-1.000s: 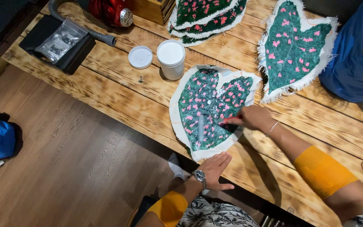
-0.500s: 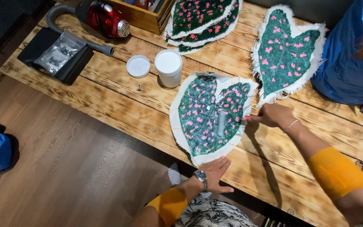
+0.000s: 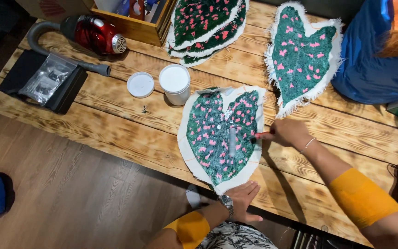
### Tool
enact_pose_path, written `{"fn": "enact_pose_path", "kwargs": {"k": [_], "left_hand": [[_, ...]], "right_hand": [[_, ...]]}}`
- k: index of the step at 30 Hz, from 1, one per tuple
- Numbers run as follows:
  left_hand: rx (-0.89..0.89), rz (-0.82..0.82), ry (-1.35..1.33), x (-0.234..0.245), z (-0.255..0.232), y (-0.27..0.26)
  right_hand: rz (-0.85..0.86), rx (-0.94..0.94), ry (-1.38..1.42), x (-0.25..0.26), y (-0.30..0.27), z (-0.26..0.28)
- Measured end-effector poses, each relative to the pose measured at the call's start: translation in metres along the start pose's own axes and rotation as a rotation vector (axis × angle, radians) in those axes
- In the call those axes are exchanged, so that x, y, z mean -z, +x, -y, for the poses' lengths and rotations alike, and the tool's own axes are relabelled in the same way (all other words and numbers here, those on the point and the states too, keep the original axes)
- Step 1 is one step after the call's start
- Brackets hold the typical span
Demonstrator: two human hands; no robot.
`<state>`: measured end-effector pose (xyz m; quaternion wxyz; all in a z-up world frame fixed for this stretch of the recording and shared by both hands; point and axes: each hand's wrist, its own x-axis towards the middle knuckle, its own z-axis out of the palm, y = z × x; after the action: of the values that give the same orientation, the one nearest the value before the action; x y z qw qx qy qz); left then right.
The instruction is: Applying and spreading white glue onto the backing of heart-shaped leaf-patterned rugs using a roller and a scraper.
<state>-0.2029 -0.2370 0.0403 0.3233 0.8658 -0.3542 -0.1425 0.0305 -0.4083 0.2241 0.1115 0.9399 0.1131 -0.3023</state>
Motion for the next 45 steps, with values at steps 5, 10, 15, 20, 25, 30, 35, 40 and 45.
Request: {"fn": "enact_pose_path", "kwargs": {"k": [5,10,15,20,25,30,35,40,45], "left_hand": [[-0.011,0.119,-0.058,0.029,-0.005,0.009],[0.199,0.124,-0.362,0.138,0.0,0.013],[0.607,-0.994,-0.11,0.203,0.12,-0.006],[0.71,-1.0,-0.541,0.154,0.259,-0.003],[0.81,-0.819,-0.824,0.158,0.257,0.004],[0.765,-0.872,-0.796,0.145,0.269,0.0],[0.821,-0.787,-0.83,0.146,0.258,-0.005],[0.816,-0.759,-0.851,0.139,0.245,-0.014],[0.805,-0.791,-0.928,0.124,0.23,-0.025]], "right_hand": [[-0.06,0.016,0.123,-0.033,-0.002,-0.011],[0.094,-0.16,0.204,-0.039,-0.023,-0.023],[-0.089,-0.046,0.617,-0.07,-0.025,0.009],[-0.196,0.023,0.888,-0.091,0.005,0.053],[-0.238,0.027,0.827,-0.098,0.006,0.047],[-0.085,-0.131,0.738,-0.079,-0.006,0.053],[-0.157,-0.109,0.735,-0.093,-0.014,0.053],[-0.044,-0.15,0.726,-0.108,-0.024,0.042],[-0.198,-0.116,0.762,-0.107,-0.024,0.042]]}}
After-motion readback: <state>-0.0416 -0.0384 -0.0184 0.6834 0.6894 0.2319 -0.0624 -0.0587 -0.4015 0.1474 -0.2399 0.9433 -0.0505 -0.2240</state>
